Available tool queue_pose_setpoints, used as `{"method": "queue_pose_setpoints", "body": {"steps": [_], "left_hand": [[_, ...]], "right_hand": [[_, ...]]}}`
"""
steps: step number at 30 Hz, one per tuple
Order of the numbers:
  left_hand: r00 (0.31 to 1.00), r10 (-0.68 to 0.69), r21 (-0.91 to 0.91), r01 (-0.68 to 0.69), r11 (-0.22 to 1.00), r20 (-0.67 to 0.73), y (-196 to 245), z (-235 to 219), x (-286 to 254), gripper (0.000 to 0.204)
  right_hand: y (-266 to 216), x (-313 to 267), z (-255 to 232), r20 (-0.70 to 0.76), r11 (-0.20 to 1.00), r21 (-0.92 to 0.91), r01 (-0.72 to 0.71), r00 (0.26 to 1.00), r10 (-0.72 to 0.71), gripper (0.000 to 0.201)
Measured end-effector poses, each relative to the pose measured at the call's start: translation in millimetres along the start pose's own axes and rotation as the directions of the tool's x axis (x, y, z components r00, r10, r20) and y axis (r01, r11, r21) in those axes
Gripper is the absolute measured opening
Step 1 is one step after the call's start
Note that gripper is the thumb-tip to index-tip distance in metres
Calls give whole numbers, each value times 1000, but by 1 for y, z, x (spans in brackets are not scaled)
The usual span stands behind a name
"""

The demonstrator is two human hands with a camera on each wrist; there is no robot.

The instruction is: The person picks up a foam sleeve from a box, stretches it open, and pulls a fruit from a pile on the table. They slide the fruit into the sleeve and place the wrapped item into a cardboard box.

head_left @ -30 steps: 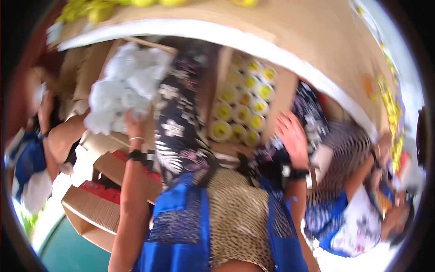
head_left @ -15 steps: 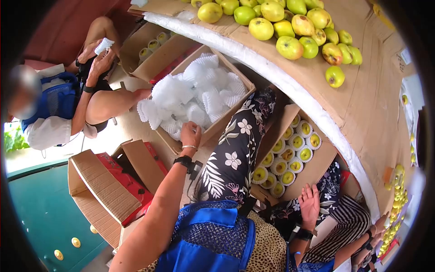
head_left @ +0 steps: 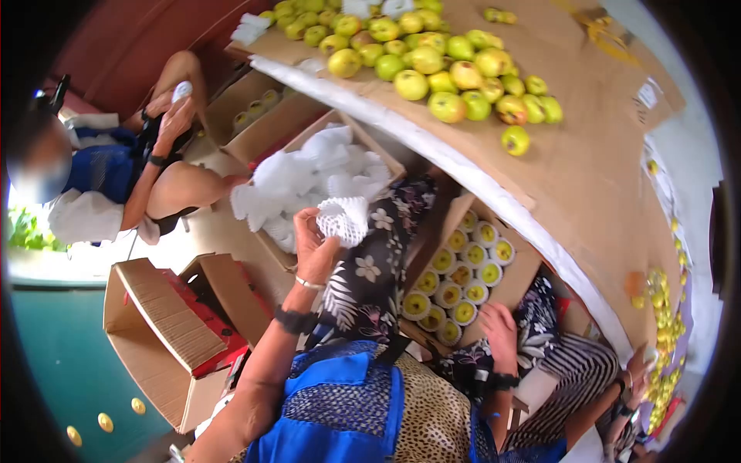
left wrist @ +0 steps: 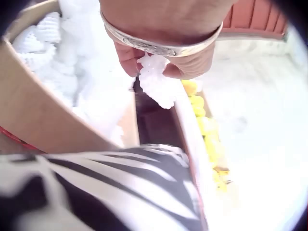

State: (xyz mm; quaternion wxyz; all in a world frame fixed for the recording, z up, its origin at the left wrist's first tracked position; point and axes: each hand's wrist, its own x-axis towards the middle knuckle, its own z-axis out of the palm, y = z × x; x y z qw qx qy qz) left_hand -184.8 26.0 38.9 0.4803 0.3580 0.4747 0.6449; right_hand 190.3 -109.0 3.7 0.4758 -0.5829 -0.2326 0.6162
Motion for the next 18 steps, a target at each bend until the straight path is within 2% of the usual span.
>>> {"method": "queue_pose_setpoints", "body": {"steps": [1,2,3,5,6,7,9,10,11,13,14,15,17,18], "left_hand": [[991,-118,-124,125,984,65,26,25,-14,54],[973,-159,-125,181,975,166,37,39,-25,60],[945,-199,-30,214,976,259,44,48,-33,62],[914,-194,173,139,975,356,37,58,-50,64],[898,-197,227,113,967,394,42,68,-58,62],[855,-229,214,143,966,465,46,76,-66,61],[763,-275,197,194,961,585,55,88,-82,59],[741,-282,257,152,954,609,59,90,-88,58],[726,-229,224,105,969,648,59,91,-93,58],[734,-258,260,114,959,628,58,90,-101,60],[630,-456,375,268,887,628,65,88,-102,60],[613,-419,298,296,908,669,61,89,-107,57],[564,-583,218,583,783,585,59,91,-113,46],[570,-553,260,516,816,607,52,92,-113,40]], "right_hand": [[-7,4,15,63,999,-32,-24,998,26,36],[-25,2,40,169,1000,-9,-6,986,8,36],[-45,-3,70,264,999,34,-7,964,-2,36],[-69,-17,119,296,980,11,199,936,-193,38],[-72,-16,131,330,965,10,262,910,-250,38],[-73,-17,137,366,945,11,327,878,-308,38],[-59,-18,138,377,968,99,231,892,-251,35],[-53,-23,133,370,960,10,281,891,-264,31],[-45,-28,133,335,949,113,293,889,-314,30],[-40,-41,124,263,948,144,285,912,-314,31],[-39,-45,117,291,956,128,264,911,-291,31],[-35,-45,109,341,967,86,239,905,-254,32],[-43,-56,103,398,964,146,223,879,-264,32],[-39,-55,98,399,956,151,250,870,-290,31]]}}
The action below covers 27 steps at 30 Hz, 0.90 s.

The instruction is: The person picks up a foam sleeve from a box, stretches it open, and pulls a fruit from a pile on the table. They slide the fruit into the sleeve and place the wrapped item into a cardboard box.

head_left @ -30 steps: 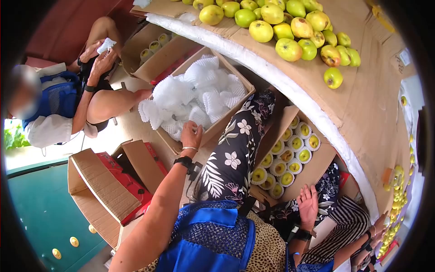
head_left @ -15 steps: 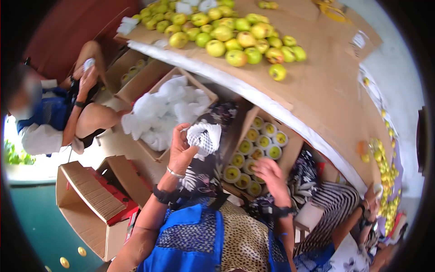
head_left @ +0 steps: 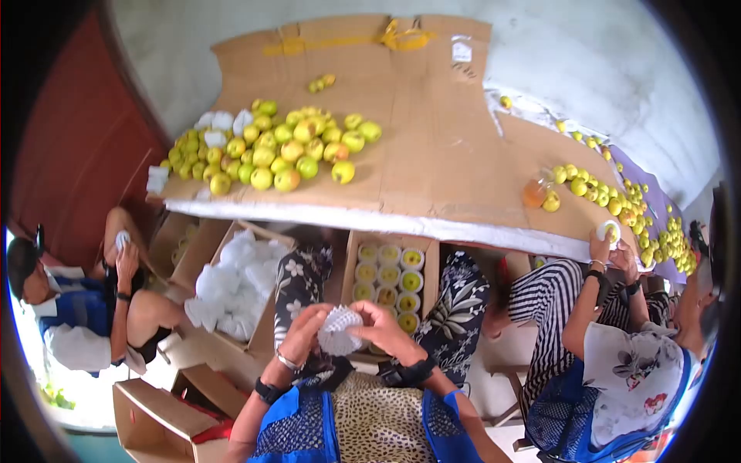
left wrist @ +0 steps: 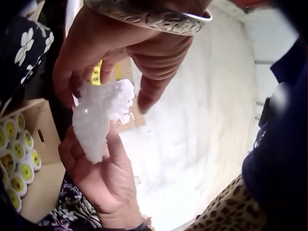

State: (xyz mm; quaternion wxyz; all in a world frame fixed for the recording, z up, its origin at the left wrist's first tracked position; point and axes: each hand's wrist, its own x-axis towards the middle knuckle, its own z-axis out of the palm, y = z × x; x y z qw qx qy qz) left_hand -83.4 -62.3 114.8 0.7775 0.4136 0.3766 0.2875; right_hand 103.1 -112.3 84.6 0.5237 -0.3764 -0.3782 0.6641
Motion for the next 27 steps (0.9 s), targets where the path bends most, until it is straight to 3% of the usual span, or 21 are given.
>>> {"method": "queue_pose_setpoints", "body": {"steps": [1,2,5,7,9,11,12,15,17,18,19,20,21,23,24,27], "left_hand": [[1000,26,69,-27,997,15,-3,3,3,34],[992,51,185,-72,980,118,-1,5,0,29],[984,141,344,-169,923,104,-6,11,-1,28],[982,100,316,-147,937,162,0,13,-4,27],[990,97,448,-135,884,105,-7,12,-3,26],[987,133,572,-163,804,94,-14,13,2,24],[967,219,565,-254,785,130,-17,14,6,25],[962,246,777,-244,580,118,-6,24,10,14],[830,461,762,-510,400,313,-18,18,25,11],[808,484,757,-538,371,337,-21,19,27,11],[905,341,812,-392,432,255,-23,21,23,15],[935,273,820,-335,465,227,-17,26,19,17],[960,204,829,-271,489,193,-15,29,18,20],[930,297,785,-347,514,217,-23,26,25,26],[892,370,742,-429,515,259,-32,21,34,25],[934,270,768,-348,538,233,-27,29,40,23]], "right_hand": [[0,-3,-4,5,1000,-7,14,1000,-14,30],[-2,-6,-6,2,999,-32,12,1000,-12,29],[2,-10,-12,15,983,-183,-27,999,30,27],[17,-8,-17,39,944,-329,32,999,-21,23],[17,-10,-13,-11,912,-405,61,997,-71,26],[9,-18,-12,-50,818,-575,30,996,-72,26],[4,-18,-12,-54,755,-655,19,996,-72,26],[4,-27,-18,-92,834,-545,-86,995,42,35],[14,-31,-23,-91,899,-436,-30,996,-11,38],[14,-33,-19,-118,912,-408,35,989,-90,39],[13,-35,-18,-168,920,-379,102,970,-177,40],[18,-35,-27,-96,939,-342,33,993,-70,38],[3,-38,-21,-96,856,-504,112,978,-185,36],[-3,-40,-24,-136,813,-582,6,985,-105,34],[-1,-37,-29,-147,805,-592,40,977,-157,32],[7,-42,-34,-164,775,-620,119,947,-277,30]]}}
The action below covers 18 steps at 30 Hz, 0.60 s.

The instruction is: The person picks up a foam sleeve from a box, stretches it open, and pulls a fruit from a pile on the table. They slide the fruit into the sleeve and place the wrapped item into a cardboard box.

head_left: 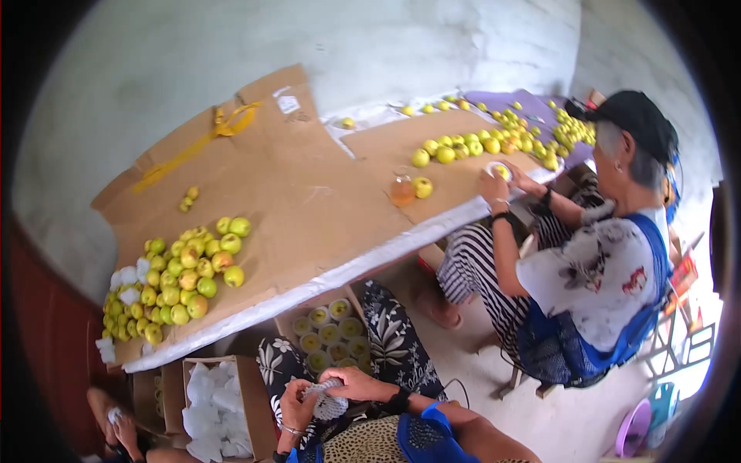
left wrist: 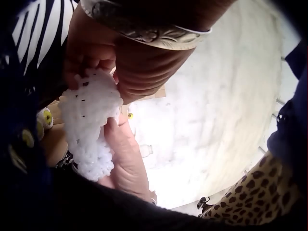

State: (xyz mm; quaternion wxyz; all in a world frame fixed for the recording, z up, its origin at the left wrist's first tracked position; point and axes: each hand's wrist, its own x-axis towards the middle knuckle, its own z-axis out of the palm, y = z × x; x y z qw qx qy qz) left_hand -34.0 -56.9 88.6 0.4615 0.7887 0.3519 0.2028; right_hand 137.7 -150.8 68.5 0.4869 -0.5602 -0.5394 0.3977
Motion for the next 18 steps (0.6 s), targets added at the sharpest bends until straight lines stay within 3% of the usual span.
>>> {"method": "queue_pose_setpoints", "body": {"steps": [5,7,8,9,10,11,12,14,17,18], "left_hand": [[986,47,187,-77,979,159,23,1,3,23],[985,131,7,-133,991,112,9,6,3,22],[989,92,57,-99,993,115,-1,3,3,20],[984,60,-5,-60,998,168,0,-2,0,20],[980,53,-16,-51,999,192,6,-6,-3,20],[979,44,5,-45,999,199,13,-7,-6,19],[974,145,30,-153,988,174,12,-8,-7,17],[975,185,77,-195,978,125,9,-9,-8,20],[983,161,47,-165,985,89,-9,-2,-9,28],[985,70,16,-73,997,160,-10,-4,-12,29]], "right_hand": [[1,-6,-7,-56,994,95,50,997,-45,27],[9,-4,0,-84,984,132,122,990,-111,25],[4,-1,1,-51,972,208,110,994,-102,25],[-1,2,-1,33,988,152,-25,999,20,26],[4,4,3,33,992,124,1,999,-5,24],[6,6,12,-67,977,209,-48,996,63,21],[-9,7,10,-34,971,204,-127,990,137,17],[-3,8,9,76,994,31,-107,992,105,16],[-3,14,18,-72,997,32,74,995,-71,16],[-7,16,16,-61,996,13,83,995,-82,17]]}}
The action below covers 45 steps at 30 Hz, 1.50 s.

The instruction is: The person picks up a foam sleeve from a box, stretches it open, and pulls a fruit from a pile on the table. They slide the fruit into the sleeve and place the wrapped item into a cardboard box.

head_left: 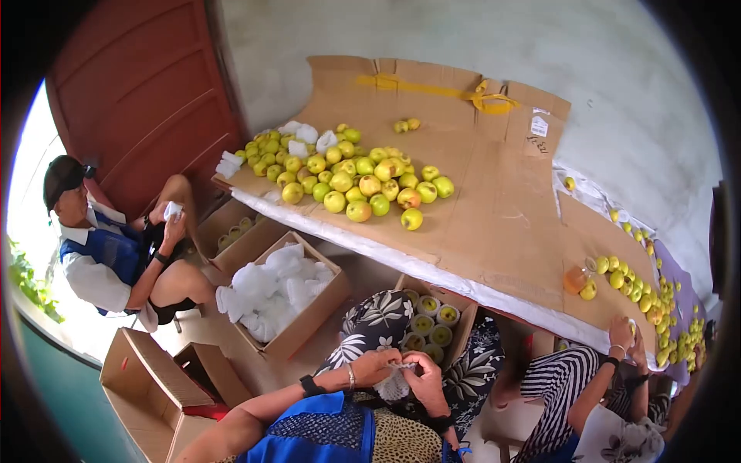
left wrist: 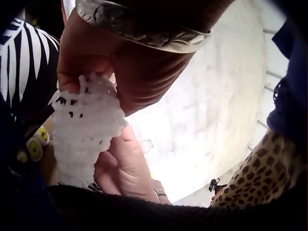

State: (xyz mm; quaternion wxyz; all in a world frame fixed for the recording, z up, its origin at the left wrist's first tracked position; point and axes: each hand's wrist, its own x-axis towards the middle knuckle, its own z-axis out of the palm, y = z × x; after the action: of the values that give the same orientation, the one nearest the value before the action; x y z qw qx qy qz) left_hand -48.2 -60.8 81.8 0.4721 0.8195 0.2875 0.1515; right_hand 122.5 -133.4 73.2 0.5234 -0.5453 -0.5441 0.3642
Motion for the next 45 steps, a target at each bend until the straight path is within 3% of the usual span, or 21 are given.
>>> {"method": "queue_pose_setpoints", "body": {"steps": [3,6,7,10,11,12,14,15,18,22,23,26,28,30,33,37,38,40,41,44,45], "left_hand": [[954,-206,-42,220,975,219,-17,3,4,30],[965,-128,-168,168,971,228,-21,5,7,33],[914,-245,-396,367,842,324,-11,2,7,32],[882,-353,-699,466,543,313,-9,0,10,36],[921,-318,-722,376,581,224,-38,15,11,37],[906,-401,-814,334,475,138,-22,10,11,28],[892,-452,-809,255,530,-16,-19,1,14,18],[871,-489,-910,164,380,-48,-10,-3,15,12],[914,-403,-895,148,421,-39,-17,-6,13,2],[903,-206,-801,-205,563,-376,-14,0,17,24],[878,-264,-675,-86,733,-399,-15,-6,13,33],[835,-328,-460,104,882,-441,13,-21,9,40],[863,-176,-234,69,970,-473,23,-22,10,46],[851,55,-79,-112,991,-522,14,-10,18,48],[884,56,-7,-67,998,-464,12,-7,20,48],[917,-327,-455,197,868,-228,28,-12,12,44],[907,-235,-410,78,909,-348,9,-4,14,44],[940,-225,-611,22,791,-256,-14,3,19,43],[949,-225,-623,40,781,-220,-13,5,16,41],[963,-223,-750,260,608,153,-15,11,9,39],[973,-212,-778,202,595,91,-14,10,9,37]], "right_hand": [[8,1,0,11,999,6,-39,999,39,15],[13,1,3,-135,999,-42,5,991,-11,14],[16,2,0,-168,995,-98,15,985,-31,13],[21,4,-4,-197,987,-145,-62,980,33,11],[22,3,-3,-196,988,-137,-72,980,44,11],[23,2,-1,-189,988,-129,-84,980,58,11],[10,2,1,-205,988,-95,-120,974,98,11],[14,2,-1,-193,988,-35,-151,971,141,11],[19,6,-2,-205,972,125,-198,954,221,12],[0,14,9,-319,962,232,-141,924,212,13],[-3,14,10,-336,965,219,-146,917,215,14],[-1,7,0,-125,954,221,-204,964,235,16],[-5,11,15,0,920,330,-211,975,224,13],[-5,15,21,33,971,152,-184,983,181,9],[12,13,19,-51,923,264,-280,952,303,8],[26,6,12,10,890,352,-290,952,306,9],[28,5,10,-70,874,402,-273,943,326,8],[16,8,13,-212,834,499,-237,899,383,6],[20,7,8,-229,811,547,-206,895,382,9],[20,9,4,-374,894,438,-91,886,274,9],[19,8,0,-376,908,408,-95,889,262,11]]}}
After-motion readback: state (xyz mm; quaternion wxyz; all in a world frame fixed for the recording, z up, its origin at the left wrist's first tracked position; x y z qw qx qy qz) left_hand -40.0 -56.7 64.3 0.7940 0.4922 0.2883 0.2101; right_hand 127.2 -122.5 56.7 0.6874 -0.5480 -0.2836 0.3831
